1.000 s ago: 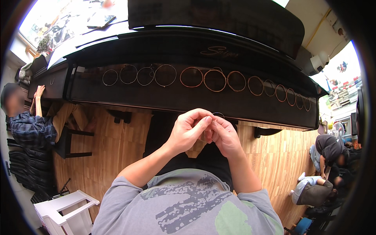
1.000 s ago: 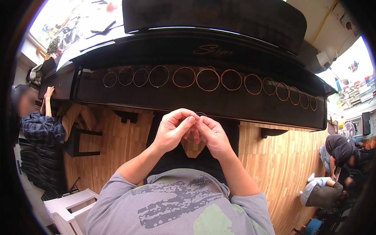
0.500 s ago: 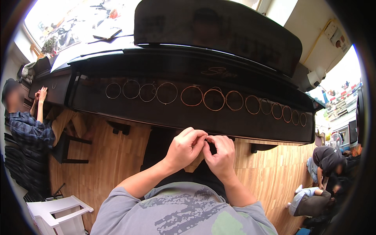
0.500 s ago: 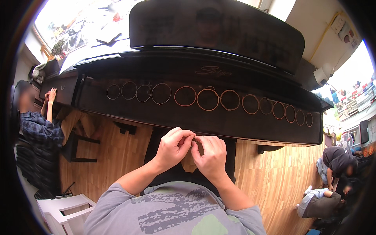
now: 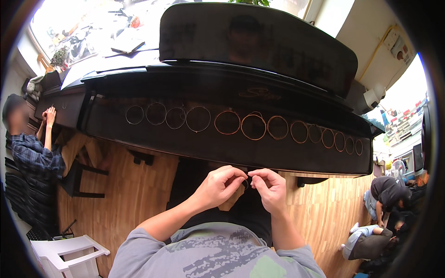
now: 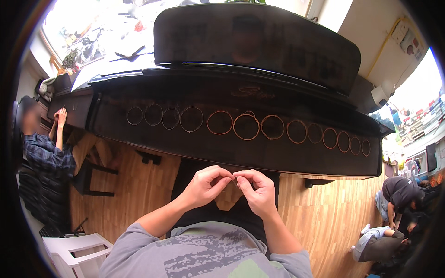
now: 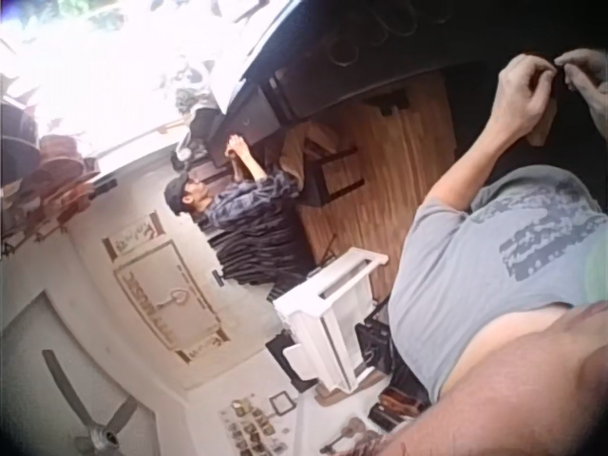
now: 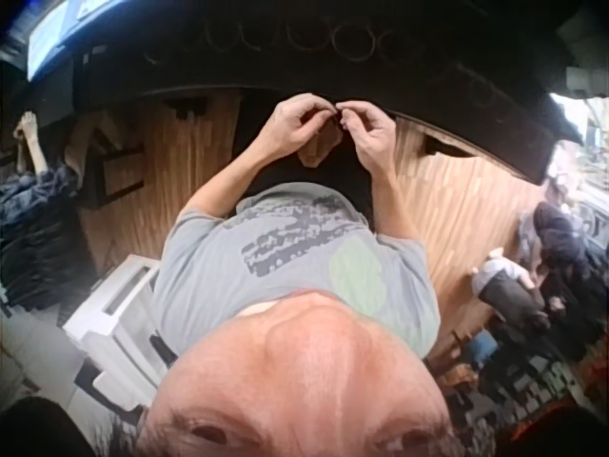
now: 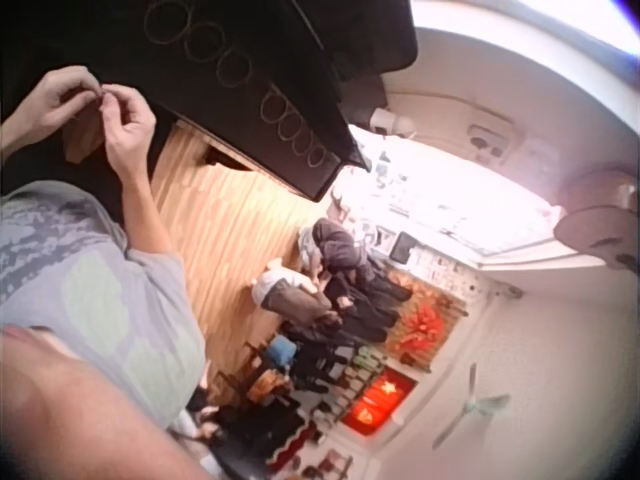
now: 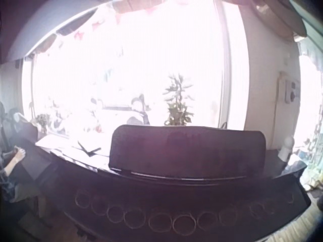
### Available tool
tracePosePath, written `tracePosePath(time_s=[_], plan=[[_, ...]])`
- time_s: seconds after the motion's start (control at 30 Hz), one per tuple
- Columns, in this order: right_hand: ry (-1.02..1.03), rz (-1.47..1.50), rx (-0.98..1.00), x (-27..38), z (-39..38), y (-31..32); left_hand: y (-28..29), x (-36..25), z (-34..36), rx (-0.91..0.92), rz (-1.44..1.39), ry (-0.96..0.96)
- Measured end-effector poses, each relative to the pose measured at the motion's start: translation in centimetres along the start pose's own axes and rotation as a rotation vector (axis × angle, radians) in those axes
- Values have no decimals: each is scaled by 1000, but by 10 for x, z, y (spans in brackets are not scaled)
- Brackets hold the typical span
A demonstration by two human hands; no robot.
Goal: The person shapes thin wire into circular loops by hand, repeatedly bending and twisting the ends to close each loop. They place the finished loops in a row on the piano lid and continue with additional pieces of wire.
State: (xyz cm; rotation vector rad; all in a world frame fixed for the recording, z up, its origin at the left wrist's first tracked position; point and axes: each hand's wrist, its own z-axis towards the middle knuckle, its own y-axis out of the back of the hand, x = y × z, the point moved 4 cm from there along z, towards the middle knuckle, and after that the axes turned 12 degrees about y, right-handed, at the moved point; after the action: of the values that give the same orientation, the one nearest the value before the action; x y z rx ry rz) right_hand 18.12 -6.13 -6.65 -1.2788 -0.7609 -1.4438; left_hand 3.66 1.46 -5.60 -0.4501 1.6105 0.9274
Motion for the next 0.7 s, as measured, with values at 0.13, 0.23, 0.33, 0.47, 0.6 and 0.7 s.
tracePosePath(time_s=[0.13, 0.23, 0.33, 0.47, 0.6, 0.7], plan=[[-57, 0, 41, -2, -3, 1, -4, 11, -2, -2, -78, 5], [41, -128, 25, 0, 0, 2, -3, 7, -2, 43, -46, 26], [151, -288, 67, 10, 0, -5, -7, 12, -6, 60, 18, 29], [309, -389, 122, 14, -5, -18, -9, 17, -3, 107, -163, 210], [367, -484, 168, 12, -9, -23, -13, 29, 1, 158, -615, 272], [511, -623, 100, 11, -8, -22, -18, 37, 3, 191, -747, 336]])
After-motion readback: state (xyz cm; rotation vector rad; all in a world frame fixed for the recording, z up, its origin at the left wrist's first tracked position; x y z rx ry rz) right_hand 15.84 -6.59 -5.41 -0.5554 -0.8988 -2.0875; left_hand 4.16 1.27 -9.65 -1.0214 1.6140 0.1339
